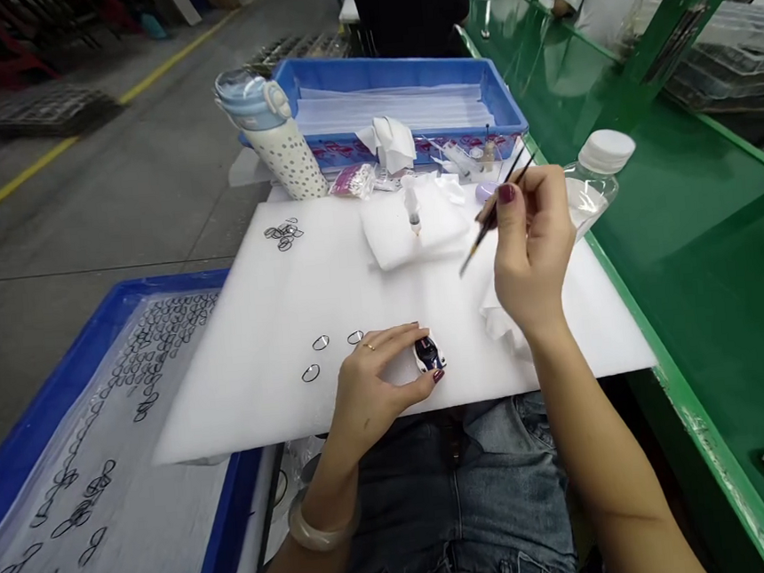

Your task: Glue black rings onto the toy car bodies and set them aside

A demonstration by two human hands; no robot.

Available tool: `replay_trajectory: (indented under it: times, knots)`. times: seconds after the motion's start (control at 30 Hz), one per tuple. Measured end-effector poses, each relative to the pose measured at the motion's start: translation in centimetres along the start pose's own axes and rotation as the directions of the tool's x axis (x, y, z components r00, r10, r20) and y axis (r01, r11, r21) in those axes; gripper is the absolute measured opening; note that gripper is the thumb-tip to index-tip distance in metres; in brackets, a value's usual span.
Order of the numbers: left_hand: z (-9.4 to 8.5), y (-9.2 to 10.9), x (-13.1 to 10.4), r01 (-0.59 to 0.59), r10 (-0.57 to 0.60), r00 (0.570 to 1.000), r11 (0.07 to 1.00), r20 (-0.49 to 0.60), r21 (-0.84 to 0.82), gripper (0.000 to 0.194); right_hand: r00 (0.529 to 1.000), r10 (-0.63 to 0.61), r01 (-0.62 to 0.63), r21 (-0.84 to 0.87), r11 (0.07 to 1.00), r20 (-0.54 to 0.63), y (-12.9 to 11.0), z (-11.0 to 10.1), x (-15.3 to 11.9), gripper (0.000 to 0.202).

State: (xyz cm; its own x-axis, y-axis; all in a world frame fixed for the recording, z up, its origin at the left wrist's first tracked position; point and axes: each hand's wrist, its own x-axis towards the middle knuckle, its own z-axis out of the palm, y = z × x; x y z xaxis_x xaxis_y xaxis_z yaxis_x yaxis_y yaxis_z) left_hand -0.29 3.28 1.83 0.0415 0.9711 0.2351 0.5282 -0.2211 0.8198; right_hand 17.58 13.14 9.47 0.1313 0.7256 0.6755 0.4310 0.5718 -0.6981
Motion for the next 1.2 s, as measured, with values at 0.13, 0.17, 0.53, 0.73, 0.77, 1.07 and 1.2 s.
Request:
replay_trajectory:
  times: [0.13, 0.17, 0.53, 0.73, 0.77, 1.07, 1.2]
  knots:
    - [-0.1, 0.0, 0.1, -0.010, 0.010, 1.000, 1.000, 0.004, 0.003, 0.040, 0.940, 0.170, -0.193, 0.050, 0.980, 0.297, -1.1, -1.0, -4.1, 0.016]
    - [-0.1, 0.0, 0.1, -0.014, 0.014, 1.000, 1.000, 0.007, 0.005, 0.041, 0.902, 0.203, -0.219, -0.004, 0.976, 0.381, -1.1, -1.2, -5.1, 0.015]
    - [0.0, 0.0, 0.1, -0.018, 0.018, 1.000, 1.000, 0.000, 0.006, 0.041, 0.533, -0.152, 0.657, -0.294, 0.694, 0.832, -3.9, -5.5, -5.7, 0.028]
    - [0.0, -0.1, 0.1, -0.017, 0.017, 1.000, 1.000, 0.000, 0.001, 0.042, 0.427, -0.239, 0.834, -0.277, 0.478, 0.872, -4.5, -5.3, -5.4, 0.034]
    - [0.0, -0.1, 0.2, -0.015, 0.015, 1.000, 1.000, 0.001, 0.002, 0.042, 0.432, -0.230, 0.832, -0.286, 0.475, 0.872, -4.4, -5.2, -5.4, 0.033]
    - [0.0, -0.1, 0.1, -0.023, 0.023, 1.000, 1.000, 0.001, 0.003, 0.044, 0.462, -0.211, 0.811, -0.315, 0.493, 0.861, -4.3, -4.8, -5.5, 0.036]
    - [0.1, -0.1, 0.1, -0.022, 0.022, 1.000, 1.000, 0.000, 0.008, 0.044, 0.457, -0.217, 0.814, -0.307, 0.493, 0.863, -4.2, -4.8, -5.5, 0.037]
